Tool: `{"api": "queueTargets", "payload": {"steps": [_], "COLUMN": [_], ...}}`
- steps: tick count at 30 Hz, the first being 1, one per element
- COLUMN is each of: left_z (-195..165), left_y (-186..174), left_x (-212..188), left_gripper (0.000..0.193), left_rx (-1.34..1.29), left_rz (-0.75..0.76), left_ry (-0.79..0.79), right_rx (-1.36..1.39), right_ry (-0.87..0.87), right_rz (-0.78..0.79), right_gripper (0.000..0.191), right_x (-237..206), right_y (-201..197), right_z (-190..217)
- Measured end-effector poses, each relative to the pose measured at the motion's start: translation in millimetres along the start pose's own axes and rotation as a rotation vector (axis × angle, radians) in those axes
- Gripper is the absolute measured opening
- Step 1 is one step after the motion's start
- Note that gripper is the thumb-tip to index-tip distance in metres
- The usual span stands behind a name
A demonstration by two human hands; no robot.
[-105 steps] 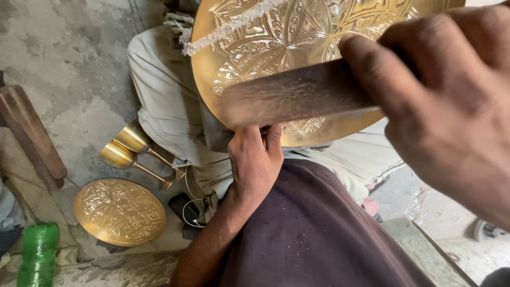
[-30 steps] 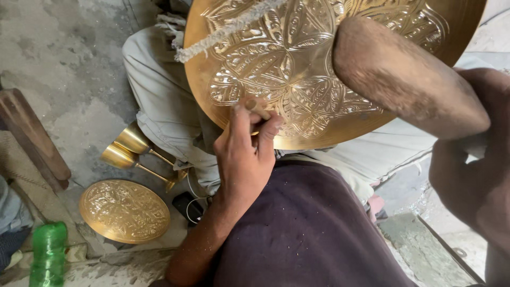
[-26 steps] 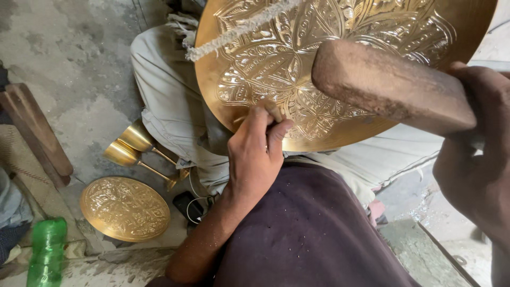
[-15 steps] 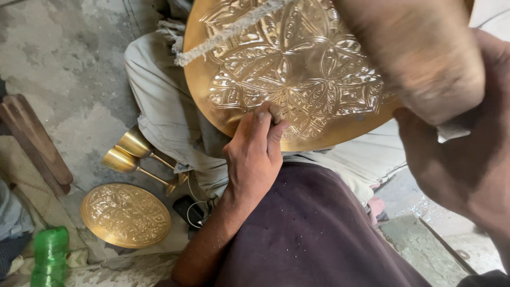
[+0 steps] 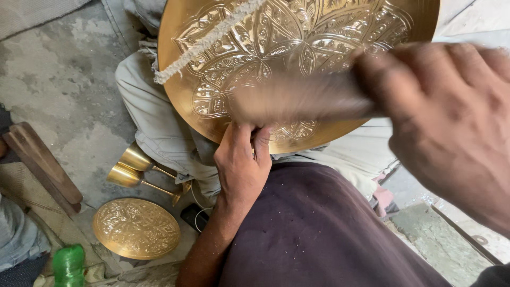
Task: The person sits on the floor with a decorative embossed brass plate on their lap and strikes a punch with a wooden mallet to chase the raised pattern, repositioning the plate as they work. They then hold the plate by hand and use a small engraving tool to refine the design details.
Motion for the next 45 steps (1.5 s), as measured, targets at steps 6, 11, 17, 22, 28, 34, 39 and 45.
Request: {"api": "queueTargets", "payload": {"steps": [6,11,17,22,28,34,39,45], "left_z": [1.7,4.0,1.4,-0.6,-0.8,1.9,3.1,0.3], "left_y": [3.0,5.3,3.6,-0.6,0.8,4.0,6.2,4.4], "left_x": [5.9,7.9,9.2,7.6,5.6,7.2,9.9,8.9], "left_gripper": [0.019,0.019,0.02,0.02,0.021,0.019,0.02,0.022], "left_rx": [-0.084,-0.06,0.012,-0.105,-0.06,-0.099,-0.004,0.0], "left_rz": [0.05,0.09,0.106,0.03,0.031,0.079,0.139,0.101], "left_ry": [-0.006,-0.032,0.008,0.013,0.047,0.003,-0.004,0.06], "right_rx": [0.047,0.184,-0.026,0.492,0.421,0.251,-0.003,0.148], "right_ry": [0.024,0.146,0.059,0.283,0.123,0.115,0.129,0.133], "right_rz": [0.007,-0.009,0.029,0.02,-0.09,0.022,0.073,0.001], "right_gripper": [0.043,0.041,0.045,0.057,0.047,0.046,0.045,0.04], "right_x": [-2.2,-11.9,-16.8,-3.9,-3.3,-8.5,-14.8,-21.1], "right_y": [3.7,10.7,15.8,12.4,-7.1,3.5,20.8,12.9], "right_z": [-3.1,-15.5,-9.7,-23.3,-7.2,-11.0,-14.3,-14.1]}}
Point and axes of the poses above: each hand's wrist, its own x-axis towards the middle knuckle, its own y-axis out of the palm, z = x × y, the point moved 7 cm from there along x, towards the middle knuckle, and after that the axes turned 10 degrees about y, right-handed, at the moved point
